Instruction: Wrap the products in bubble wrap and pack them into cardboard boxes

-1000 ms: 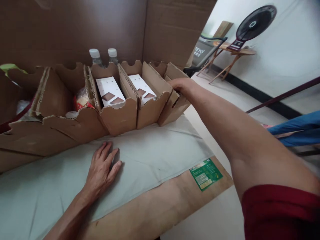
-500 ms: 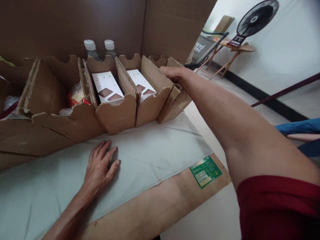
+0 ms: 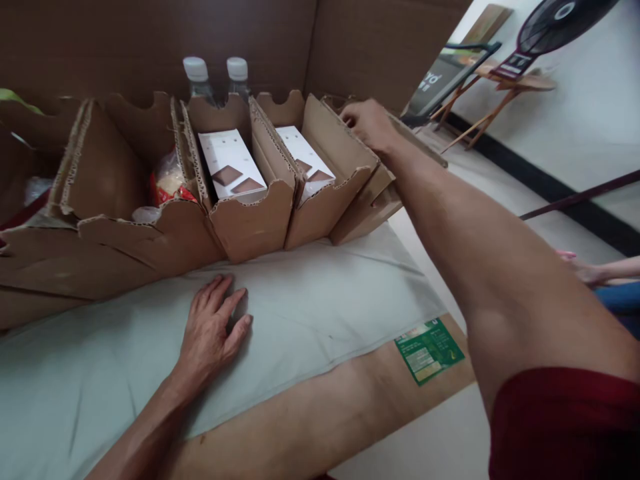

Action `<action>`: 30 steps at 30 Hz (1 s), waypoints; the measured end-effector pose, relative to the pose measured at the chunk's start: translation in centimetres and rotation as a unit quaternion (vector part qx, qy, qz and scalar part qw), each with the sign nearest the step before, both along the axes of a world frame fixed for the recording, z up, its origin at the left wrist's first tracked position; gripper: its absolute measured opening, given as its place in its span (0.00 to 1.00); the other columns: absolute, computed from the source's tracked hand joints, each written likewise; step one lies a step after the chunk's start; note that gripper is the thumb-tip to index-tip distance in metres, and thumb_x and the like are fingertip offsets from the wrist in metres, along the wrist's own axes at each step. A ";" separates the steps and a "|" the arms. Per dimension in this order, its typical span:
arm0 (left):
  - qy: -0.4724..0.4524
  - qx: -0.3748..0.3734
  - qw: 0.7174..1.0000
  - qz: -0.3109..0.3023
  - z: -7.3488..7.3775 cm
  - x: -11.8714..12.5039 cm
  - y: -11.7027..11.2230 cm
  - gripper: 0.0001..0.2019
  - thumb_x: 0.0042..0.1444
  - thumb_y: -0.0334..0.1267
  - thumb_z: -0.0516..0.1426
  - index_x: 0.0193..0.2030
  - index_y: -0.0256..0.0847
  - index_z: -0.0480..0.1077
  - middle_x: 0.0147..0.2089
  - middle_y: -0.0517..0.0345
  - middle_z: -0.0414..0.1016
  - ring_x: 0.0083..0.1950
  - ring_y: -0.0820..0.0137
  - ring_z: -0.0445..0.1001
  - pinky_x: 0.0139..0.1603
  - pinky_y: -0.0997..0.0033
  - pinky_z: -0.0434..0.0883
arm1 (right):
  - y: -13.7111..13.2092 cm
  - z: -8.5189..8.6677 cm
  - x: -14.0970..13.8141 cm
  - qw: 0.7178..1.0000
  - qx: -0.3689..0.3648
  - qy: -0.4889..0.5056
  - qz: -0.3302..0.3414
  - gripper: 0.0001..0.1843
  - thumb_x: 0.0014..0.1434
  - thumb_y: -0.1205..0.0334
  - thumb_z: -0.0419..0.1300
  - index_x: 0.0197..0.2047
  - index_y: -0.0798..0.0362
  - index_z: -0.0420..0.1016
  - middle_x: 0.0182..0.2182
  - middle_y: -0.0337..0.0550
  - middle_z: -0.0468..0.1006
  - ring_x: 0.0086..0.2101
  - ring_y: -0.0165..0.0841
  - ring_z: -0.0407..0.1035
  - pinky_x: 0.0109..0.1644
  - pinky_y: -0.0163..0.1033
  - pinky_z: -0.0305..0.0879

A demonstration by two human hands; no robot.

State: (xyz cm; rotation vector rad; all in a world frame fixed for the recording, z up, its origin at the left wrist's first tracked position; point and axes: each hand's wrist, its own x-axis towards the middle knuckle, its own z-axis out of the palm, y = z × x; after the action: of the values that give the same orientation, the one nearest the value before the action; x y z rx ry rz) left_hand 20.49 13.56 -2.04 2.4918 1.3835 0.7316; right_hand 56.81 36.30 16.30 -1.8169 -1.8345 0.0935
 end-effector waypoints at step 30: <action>-0.288 -0.313 0.894 0.141 4.4 -8.3 -3.4 0.21 0.49 0.54 0.64 0.43 0.40 0.76 0.34 0.56 0.78 0.33 0.67 0.75 0.34 0.68 0.71 | -10.5 4.8 -6.3 0.958 -0.136 -0.226 0.115 0.14 0.67 0.62 0.61 0.37 0.62 0.85 0.26 0.37 0.81 0.30 0.27 0.74 0.44 0.38 0.66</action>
State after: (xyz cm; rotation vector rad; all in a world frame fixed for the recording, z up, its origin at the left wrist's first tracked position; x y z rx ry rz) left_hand 12.22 10.13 2.34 1.4453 1.4465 0.8185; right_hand 50.53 25.84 21.06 -1.9132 -2.4565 0.0147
